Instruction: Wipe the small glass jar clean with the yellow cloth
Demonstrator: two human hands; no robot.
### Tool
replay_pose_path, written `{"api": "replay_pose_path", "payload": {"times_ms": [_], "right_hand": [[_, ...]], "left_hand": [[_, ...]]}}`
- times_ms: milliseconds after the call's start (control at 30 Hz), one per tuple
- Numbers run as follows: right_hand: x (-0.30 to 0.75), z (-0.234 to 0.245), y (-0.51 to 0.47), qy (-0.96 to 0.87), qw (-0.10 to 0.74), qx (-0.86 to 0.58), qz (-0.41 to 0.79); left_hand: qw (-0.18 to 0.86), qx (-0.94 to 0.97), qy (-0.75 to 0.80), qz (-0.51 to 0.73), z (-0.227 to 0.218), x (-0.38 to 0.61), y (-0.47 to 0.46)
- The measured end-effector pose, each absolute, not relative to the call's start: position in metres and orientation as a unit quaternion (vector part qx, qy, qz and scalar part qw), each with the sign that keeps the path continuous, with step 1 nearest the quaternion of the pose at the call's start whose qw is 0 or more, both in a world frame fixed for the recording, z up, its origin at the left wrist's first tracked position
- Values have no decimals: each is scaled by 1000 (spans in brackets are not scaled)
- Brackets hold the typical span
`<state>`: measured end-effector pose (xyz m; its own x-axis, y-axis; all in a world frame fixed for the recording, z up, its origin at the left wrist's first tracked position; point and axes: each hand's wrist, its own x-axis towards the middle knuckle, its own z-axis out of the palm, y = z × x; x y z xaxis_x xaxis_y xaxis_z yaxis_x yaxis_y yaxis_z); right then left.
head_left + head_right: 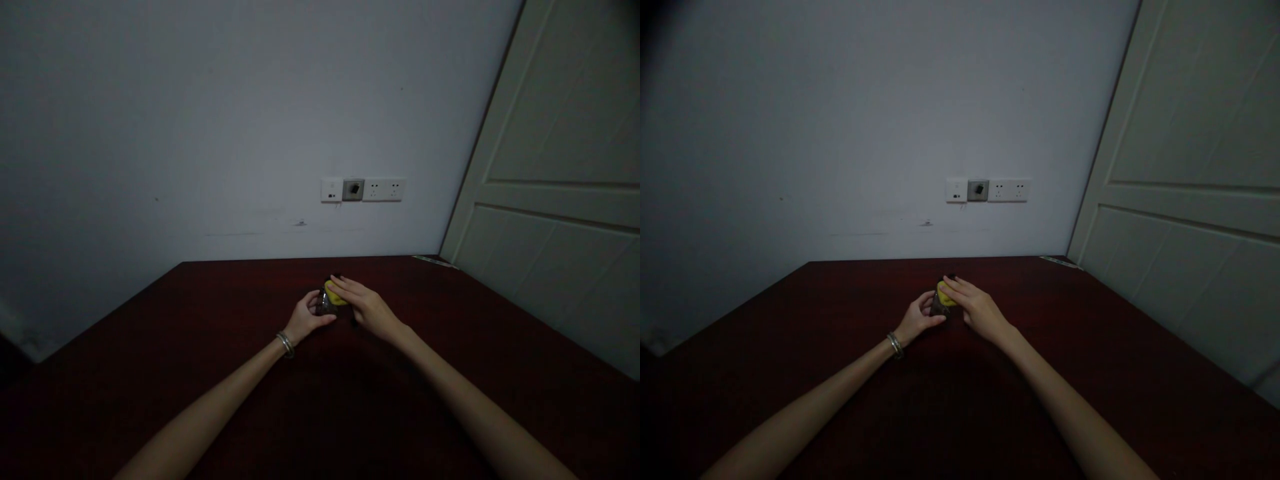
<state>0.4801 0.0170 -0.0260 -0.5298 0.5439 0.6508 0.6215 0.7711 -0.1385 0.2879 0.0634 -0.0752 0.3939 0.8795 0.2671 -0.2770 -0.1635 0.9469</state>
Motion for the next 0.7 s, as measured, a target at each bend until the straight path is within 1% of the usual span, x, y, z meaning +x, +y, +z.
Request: {"api": "replay_pose_path", "payload": {"times_ms": [167,233,333,500,600,700], "right_hand": [[472,-21,8,-898,303,-301,-100],[471,-20,7,-897,304,-306,-99],[472,-22,10,-880,338,-329,-58],[477,-31,25,-834,417,-357,54],[480,-37,31,-823,432,-363,65],[481,-37,28,-836,419,-352,33]], "left_hand": [[592,587,248,494,-73,290,63],[591,589,247,493,-72,290,62],[589,592,251,490,-71,288,60],[594,592,262,477,-73,286,58],[599,586,263,479,-74,287,57],[601,580,261,484,-74,289,57]]}}
